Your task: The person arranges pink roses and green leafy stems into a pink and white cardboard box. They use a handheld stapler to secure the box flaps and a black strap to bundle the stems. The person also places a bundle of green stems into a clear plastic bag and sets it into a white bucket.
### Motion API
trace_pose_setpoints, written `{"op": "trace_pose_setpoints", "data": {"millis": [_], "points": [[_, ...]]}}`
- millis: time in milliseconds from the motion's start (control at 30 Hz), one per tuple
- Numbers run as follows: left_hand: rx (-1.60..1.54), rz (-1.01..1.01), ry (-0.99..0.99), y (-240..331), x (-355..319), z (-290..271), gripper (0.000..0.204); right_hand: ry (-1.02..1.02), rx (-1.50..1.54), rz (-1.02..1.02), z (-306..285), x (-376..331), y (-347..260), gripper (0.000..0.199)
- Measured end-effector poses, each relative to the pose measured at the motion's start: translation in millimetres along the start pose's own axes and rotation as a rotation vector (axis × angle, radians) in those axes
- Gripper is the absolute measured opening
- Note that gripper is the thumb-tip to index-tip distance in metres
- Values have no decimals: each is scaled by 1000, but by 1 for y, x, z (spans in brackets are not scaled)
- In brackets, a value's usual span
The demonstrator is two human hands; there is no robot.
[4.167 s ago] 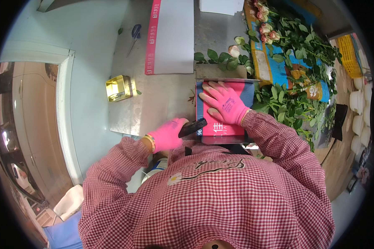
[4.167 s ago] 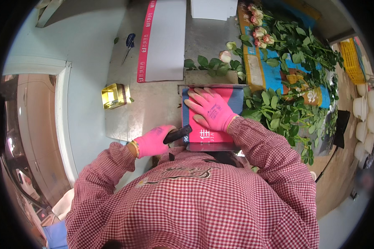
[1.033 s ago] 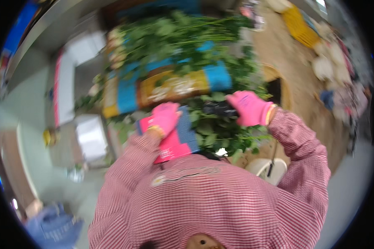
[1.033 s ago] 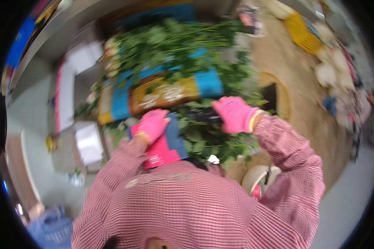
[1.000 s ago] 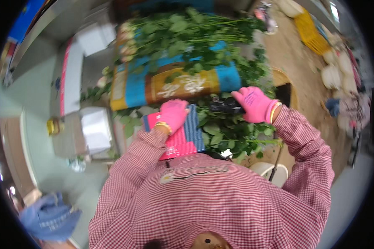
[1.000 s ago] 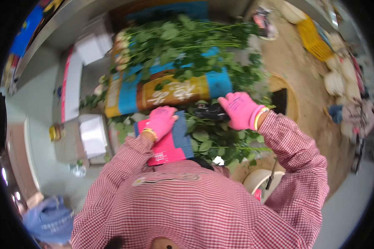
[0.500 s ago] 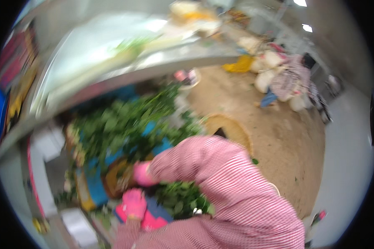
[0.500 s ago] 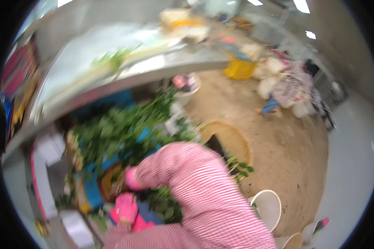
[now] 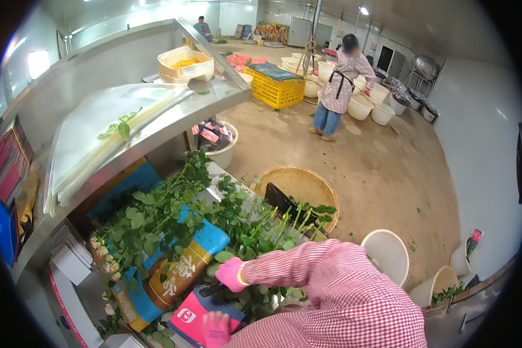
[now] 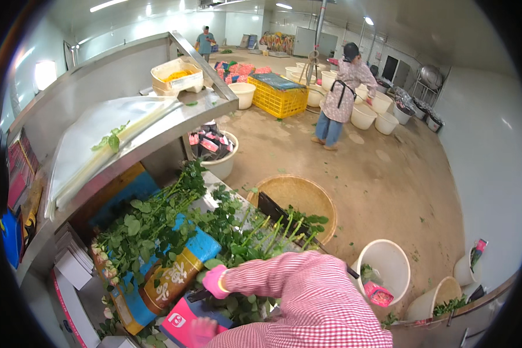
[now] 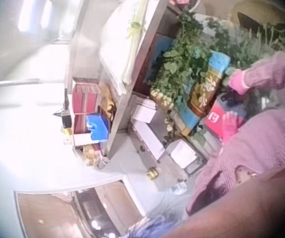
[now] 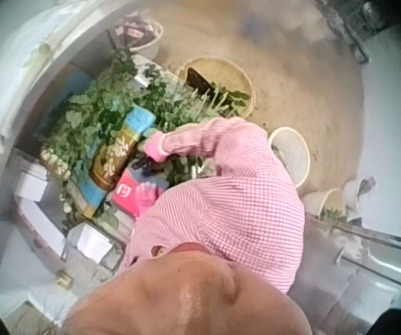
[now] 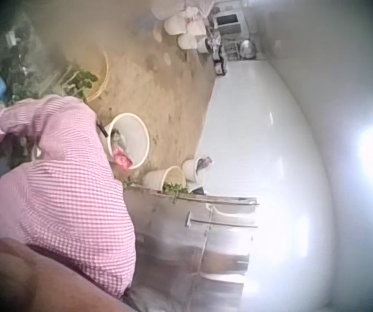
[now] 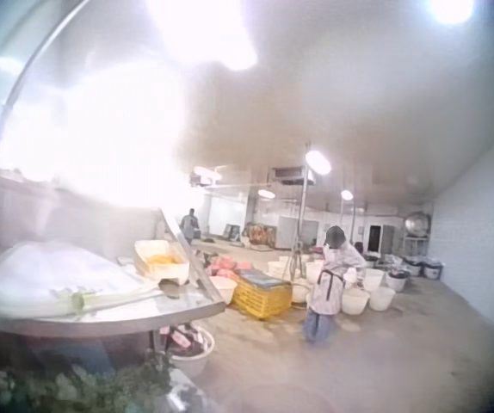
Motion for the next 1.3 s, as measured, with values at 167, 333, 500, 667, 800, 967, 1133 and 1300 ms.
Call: {"op": "trace_pose_setpoints", "data": {"millis": [167, 333, 500, 667, 800, 967, 1133, 1300], "points": [[-114, 45, -171, 29, 8, -22, 26, -835, 623, -5, 46, -100, -14, 31], [-94, 79, -181, 36, 0, -16, 16, -716, 898, -163, 177, -98, -29, 30], [-144, 14, -253, 31, -17, -8, 15, -713, 974, 215, 160, -103, -61, 37], [-160, 10, -266, 28, -16, -8, 6, -531, 837, 334, 181, -111, -75, 46], [-186, -47, -342, 33, -20, -10, 7, -517, 778, 366, 181, -122, -79, 54], [-407, -159, -262, 1, -24, -35, 4, -632, 984, 378, 141, -124, -74, 49], [-278, -239, -30, -77, 24, -95, 18, -439, 1181, 349, 78, -153, -67, 33], [-7, -104, -229, -75, 55, -112, 29, -343, 1171, 173, 69, -108, -85, 31]]}}
Point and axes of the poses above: each hand's wrist, its own x-axis towards the middle knuckle, its own z-axis out of the palm, y = z × x, the point moved 4 cm from there along x, towards the middle knuckle, and after that the axes turned 6 degrees about z, right-handed, at the moved point
